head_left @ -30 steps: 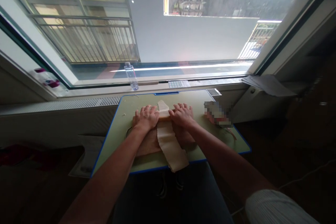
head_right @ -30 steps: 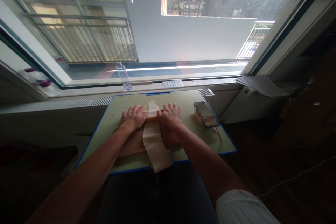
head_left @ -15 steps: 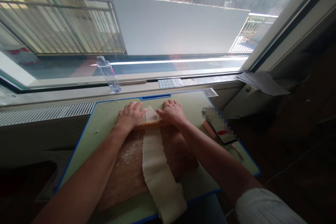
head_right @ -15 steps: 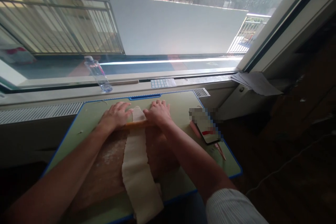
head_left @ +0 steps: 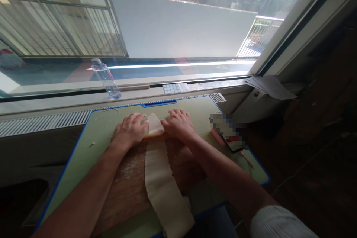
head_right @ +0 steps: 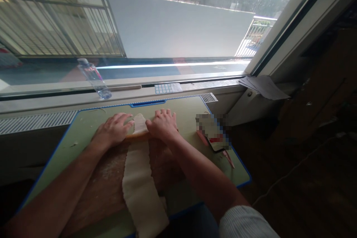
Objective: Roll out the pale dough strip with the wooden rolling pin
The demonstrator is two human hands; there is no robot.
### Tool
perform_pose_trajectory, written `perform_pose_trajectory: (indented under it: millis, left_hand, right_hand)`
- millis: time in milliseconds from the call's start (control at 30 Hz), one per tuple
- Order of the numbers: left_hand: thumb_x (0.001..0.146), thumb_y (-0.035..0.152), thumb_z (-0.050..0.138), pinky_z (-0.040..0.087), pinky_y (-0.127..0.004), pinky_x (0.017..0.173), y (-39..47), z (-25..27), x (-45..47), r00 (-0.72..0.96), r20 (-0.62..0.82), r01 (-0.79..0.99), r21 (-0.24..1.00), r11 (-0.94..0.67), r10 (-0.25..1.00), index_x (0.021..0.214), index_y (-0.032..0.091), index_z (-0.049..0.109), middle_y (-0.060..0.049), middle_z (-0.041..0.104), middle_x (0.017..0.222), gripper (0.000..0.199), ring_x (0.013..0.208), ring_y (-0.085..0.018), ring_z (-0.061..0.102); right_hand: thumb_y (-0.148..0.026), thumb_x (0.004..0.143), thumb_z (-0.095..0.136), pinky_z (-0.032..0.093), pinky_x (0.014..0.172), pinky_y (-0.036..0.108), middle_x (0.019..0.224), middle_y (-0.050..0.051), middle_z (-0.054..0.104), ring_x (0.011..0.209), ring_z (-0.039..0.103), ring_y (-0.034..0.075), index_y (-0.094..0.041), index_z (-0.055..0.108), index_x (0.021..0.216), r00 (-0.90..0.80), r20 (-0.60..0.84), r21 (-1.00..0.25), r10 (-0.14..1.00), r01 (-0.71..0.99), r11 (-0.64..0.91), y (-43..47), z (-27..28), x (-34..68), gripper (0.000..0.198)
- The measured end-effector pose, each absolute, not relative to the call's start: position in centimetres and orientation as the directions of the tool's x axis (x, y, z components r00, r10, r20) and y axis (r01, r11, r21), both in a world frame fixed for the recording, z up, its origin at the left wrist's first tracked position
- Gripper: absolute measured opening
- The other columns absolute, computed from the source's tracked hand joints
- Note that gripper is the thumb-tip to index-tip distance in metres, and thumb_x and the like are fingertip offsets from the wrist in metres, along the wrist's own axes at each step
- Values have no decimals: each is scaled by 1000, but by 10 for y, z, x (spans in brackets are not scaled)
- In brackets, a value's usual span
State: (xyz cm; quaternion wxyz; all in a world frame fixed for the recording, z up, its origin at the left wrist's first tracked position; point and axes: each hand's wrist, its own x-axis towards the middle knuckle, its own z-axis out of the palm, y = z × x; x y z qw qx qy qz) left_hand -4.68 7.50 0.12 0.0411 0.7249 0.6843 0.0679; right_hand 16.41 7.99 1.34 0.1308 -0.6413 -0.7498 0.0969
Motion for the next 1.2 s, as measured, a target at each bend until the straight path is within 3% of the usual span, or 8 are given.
perform_pose_trajectory:
  millis: [167,567,800,1033,1200]
  left_hand:
    - [105,51,35,45,-56,121,53,5,-42,39,29,990,138,-43,999,152,31,60,-9,57,162,57,146,-33,53]
    - [107,46,34,42,-56,121,-10,4,-28,40,165,997,51,-49,986,148,25,65,-12,59,159,56,144,-34,54]
    - [109,53,24,32,-59,127,-55,-5,-30,82,141,991,89,-95,987,161,31,52,-7,50,168,63,156,-31,44]
    - [108,51,29,29,-62,127,-19,5,-27,29,126,995,92,-41,992,154,31,59,-10,51,167,58,154,-32,44]
    - [107,51,32,30,-62,126,19,11,-30,12,50,991,129,-18,999,155,32,56,-10,50,168,57,153,-32,43]
  right_hand:
    - [-56,103,44,35,119,54,156,13,59,143,46,35,-22,65,144,-169,103,-270,980,944,191,62,10,165,57]
    - [-49,109,39,30,123,58,160,12,57,149,43,37,-23,64,145,-166,166,-171,972,966,194,-2,8,168,51]
    - [-56,112,33,19,129,57,170,10,46,160,29,35,-23,54,158,-183,140,-178,973,962,206,-39,2,174,61]
    - [-57,110,36,25,126,59,166,12,51,155,36,37,-22,59,154,-162,142,-159,976,970,184,0,4,167,60]
    - [-64,107,40,30,124,55,165,12,52,152,40,35,-24,59,154,-144,79,-193,986,969,157,40,10,163,64]
